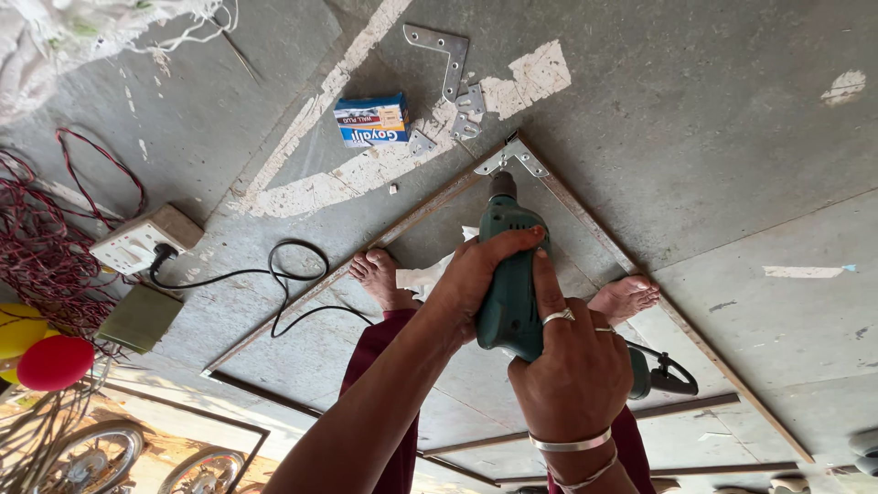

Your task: The person attaches metal corner brackets to a rectangular metal frame using a corded drill and screws. They position each bracket, insert screws, and drive them in, repeating the process at multiple corners of the frame.

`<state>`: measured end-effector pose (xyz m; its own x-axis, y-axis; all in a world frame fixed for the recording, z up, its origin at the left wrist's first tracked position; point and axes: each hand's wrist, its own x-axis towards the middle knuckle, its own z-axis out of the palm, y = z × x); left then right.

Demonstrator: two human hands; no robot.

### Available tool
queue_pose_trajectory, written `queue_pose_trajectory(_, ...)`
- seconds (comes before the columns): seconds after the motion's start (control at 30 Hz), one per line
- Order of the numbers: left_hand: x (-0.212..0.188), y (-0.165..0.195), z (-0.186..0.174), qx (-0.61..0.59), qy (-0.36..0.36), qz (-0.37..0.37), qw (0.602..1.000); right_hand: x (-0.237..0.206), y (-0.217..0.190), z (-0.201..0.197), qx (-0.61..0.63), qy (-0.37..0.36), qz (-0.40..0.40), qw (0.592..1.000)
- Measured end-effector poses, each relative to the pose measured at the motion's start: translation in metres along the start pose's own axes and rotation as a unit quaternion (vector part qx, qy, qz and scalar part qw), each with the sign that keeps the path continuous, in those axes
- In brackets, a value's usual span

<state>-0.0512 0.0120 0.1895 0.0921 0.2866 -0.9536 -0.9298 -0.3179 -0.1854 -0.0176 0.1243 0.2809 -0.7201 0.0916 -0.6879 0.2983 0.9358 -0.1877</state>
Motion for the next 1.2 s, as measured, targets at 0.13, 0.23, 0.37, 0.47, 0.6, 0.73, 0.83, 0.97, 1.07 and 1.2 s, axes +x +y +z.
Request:
queue_pose_trajectory(0.13,0.002,0.004,0.001,0.004,0.014,-0.013,1.000,0.004,-0.003,-0.006,0.008,0.005,-0.001,1.000)
queue_pose_trajectory(0.23,0.002,0.006,0.004,0.008,0.013,-0.006,1.000,0.005,-0.004,-0.010,0.012,0.015,-0.001,1.000)
queue_pose_trajectory(0.37,0.003,0.007,0.004,-0.007,-0.005,-0.019,1.000,0.008,-0.004,-0.010,-0.014,0.000,-0.005,1.000)
queue_pose_trajectory(0.47,0.004,0.004,0.003,-0.020,-0.013,-0.020,1.000,0.008,-0.001,-0.010,-0.013,0.023,-0.024,0.999)
queue_pose_trajectory(0.6,0.006,0.002,0.002,-0.046,-0.033,-0.034,0.998,0.009,0.000,-0.010,-0.011,0.030,-0.038,0.999)
queue_pose_trajectory(0.73,0.014,0.005,0.000,-0.038,-0.022,-0.053,0.998,0.012,0.002,-0.007,-0.029,0.043,-0.054,0.997)
queue_pose_trajectory(0.83,0.022,0.003,0.002,-0.058,-0.041,-0.029,0.997,0.020,0.005,-0.004,-0.031,0.034,-0.046,0.998)
queue_pose_trajectory(0.97,0.025,0.000,-0.001,-0.061,-0.038,-0.037,0.997,0.020,0.004,-0.005,-0.043,0.038,-0.057,0.997)
queue_pose_trajectory(1.07,0.026,0.001,-0.003,-0.073,-0.055,-0.042,0.995,0.019,0.004,-0.007,-0.038,0.066,-0.076,0.994)
queue_pose_trajectory(1.2,0.025,-0.004,0.002,-0.080,-0.056,-0.027,0.995,0.019,0.011,-0.004,-0.031,0.023,-0.046,0.998)
